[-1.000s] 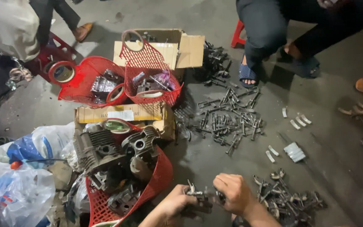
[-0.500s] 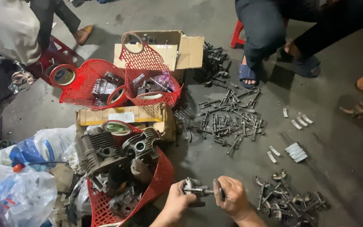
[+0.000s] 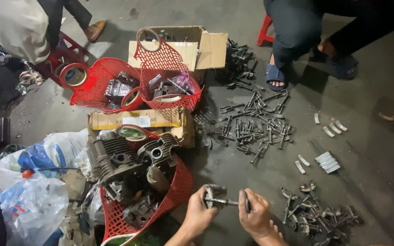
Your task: Sorting and inspecting various motorcycle engine components including bolts, rods, and cylinder heads on a workshop floor.
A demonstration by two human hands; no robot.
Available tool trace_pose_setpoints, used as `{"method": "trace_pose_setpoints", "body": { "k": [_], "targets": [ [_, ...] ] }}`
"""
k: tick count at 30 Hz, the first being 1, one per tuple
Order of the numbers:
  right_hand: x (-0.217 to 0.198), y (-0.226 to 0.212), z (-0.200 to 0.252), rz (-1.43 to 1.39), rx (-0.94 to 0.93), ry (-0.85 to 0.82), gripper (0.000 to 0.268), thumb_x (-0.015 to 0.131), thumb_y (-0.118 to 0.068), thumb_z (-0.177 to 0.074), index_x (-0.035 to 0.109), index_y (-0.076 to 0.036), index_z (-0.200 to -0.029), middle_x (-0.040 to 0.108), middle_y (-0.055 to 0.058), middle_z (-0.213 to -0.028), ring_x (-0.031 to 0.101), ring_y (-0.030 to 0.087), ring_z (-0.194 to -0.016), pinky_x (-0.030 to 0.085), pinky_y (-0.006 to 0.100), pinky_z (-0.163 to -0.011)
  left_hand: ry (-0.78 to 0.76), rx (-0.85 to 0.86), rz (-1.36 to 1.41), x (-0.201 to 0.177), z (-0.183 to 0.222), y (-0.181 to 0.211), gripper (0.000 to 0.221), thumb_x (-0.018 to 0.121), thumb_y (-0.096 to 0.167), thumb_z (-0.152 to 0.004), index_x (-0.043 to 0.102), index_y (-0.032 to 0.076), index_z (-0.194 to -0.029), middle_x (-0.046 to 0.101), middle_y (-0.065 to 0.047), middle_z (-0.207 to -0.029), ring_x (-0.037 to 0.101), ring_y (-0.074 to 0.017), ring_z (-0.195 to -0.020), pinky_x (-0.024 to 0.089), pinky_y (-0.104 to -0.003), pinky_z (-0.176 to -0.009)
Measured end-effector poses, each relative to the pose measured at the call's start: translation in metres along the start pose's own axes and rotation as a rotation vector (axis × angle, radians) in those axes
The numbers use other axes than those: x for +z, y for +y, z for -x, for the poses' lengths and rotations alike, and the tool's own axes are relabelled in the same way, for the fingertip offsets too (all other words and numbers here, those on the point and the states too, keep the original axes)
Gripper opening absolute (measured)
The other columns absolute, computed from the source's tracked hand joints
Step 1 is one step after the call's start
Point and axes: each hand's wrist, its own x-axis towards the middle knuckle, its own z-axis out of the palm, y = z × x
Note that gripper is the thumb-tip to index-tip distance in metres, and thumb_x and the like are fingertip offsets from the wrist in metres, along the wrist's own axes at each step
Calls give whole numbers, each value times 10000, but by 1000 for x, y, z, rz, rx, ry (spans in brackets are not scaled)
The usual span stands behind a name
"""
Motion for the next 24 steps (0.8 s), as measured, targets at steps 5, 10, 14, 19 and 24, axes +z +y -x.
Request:
{"method": "trace_pose_setpoints", "body": {
  "k": [5, 10, 14, 19, 24],
  "targets": [
    [6, 1, 4, -89, 302, -7, 263, 602, -198, -970, 661, 17, -831, 522, 142, -492, 513, 213, -405, 385, 392, -438, 118, 12, -284, 3, -2, 30, 480, 686, -105, -773, 723, 4, -1240, 787, -108, -985, 686, -168, -823, 548, -266, -734],
    [7, -6, 1, -97, 321, 67, 323, 599, -229, -998, 646, 8, -784, 481, 119, -476, 435, 162, -417, 342, 381, -431, 105, -1, -57, 4, -7, 7, 560, 737, -116, -707, 622, -22, -1246, 762, -78, -1207, 732, -123, -1100, 586, -254, -918],
    [4, -7, -1, -32, 225, 37, 308, 634, -232, -975, 626, 12, -787, 491, 151, -506, 479, 247, -428, 375, 396, -441, 82, -194, 58, 6, -4, -2, 601, 735, -143, -653, 622, -25, -1231, 773, -113, -1200, 753, -168, -1056, 623, -301, -878],
    [1, -3, -5, 52, 127, -9, 263, 648, -222, -946, 645, 9, -821, 590, 193, -550, 643, 349, -502, 444, 434, -467, 50, -352, 309, 7, -1, -2, 594, 659, -147, -678, 594, -40, -1259, 764, -138, -1193, 742, -213, -1041, 648, -371, -815],
    [1, -12, -7, 47, 93, 24, 261, 632, -226, -949, 672, 28, -900, 603, 255, -627, 635, 442, -572, 458, 467, -486, 77, -133, 308, 4, -5, -17, 589, 614, -221, -675, 576, -46, -1237, 747, -166, -1211, 762, -241, -1058, 634, -340, -828]
  ]
}}
